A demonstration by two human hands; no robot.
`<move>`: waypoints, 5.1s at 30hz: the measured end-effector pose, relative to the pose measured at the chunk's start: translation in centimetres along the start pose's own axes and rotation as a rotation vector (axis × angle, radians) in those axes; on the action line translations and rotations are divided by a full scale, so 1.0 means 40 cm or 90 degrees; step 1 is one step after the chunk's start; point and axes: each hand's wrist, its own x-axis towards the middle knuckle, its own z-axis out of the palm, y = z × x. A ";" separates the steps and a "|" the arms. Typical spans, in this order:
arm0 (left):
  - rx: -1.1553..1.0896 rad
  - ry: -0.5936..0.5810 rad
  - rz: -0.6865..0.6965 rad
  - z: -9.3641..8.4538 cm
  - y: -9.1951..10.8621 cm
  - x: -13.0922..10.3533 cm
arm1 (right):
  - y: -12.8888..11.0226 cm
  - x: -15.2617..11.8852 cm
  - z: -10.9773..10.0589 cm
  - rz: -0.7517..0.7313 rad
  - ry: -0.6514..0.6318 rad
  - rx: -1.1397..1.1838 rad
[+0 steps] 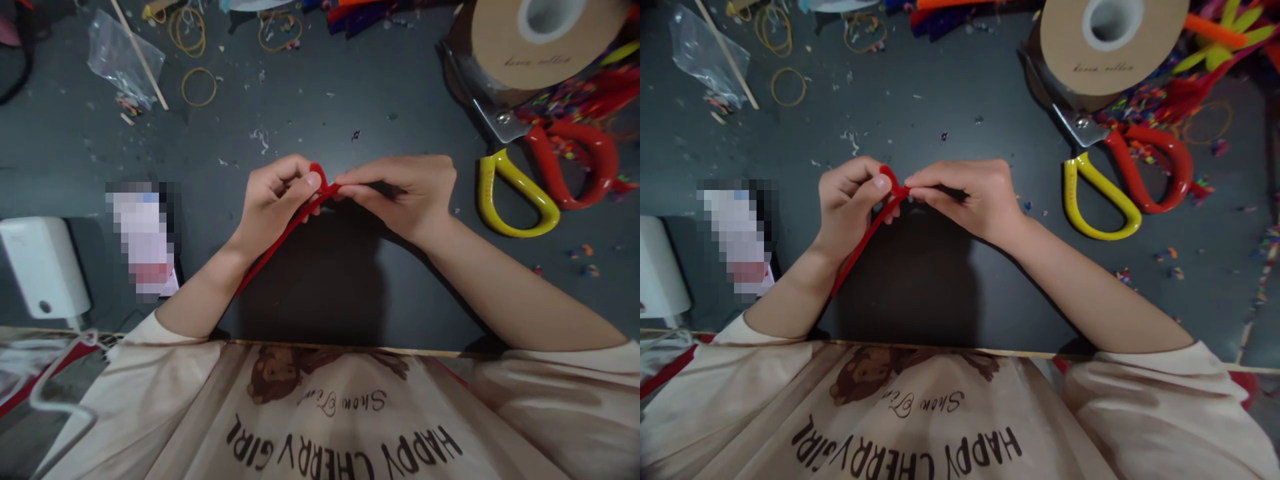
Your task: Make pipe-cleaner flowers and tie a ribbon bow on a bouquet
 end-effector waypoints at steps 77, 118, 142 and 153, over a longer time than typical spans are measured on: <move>0.215 -0.117 0.090 -0.005 0.002 -0.007 | 0.013 0.018 -0.004 0.134 -0.056 0.252; 0.171 -0.057 0.003 0.005 0.006 0.004 | 0.020 0.022 0.000 0.090 -0.098 0.136; -0.036 -0.133 -0.153 0.003 0.040 0.004 | -0.005 -0.006 0.028 -0.039 -0.046 0.182; -0.144 -0.234 -0.244 0.002 0.033 0.000 | 0.007 -0.030 0.024 -0.382 0.083 -0.219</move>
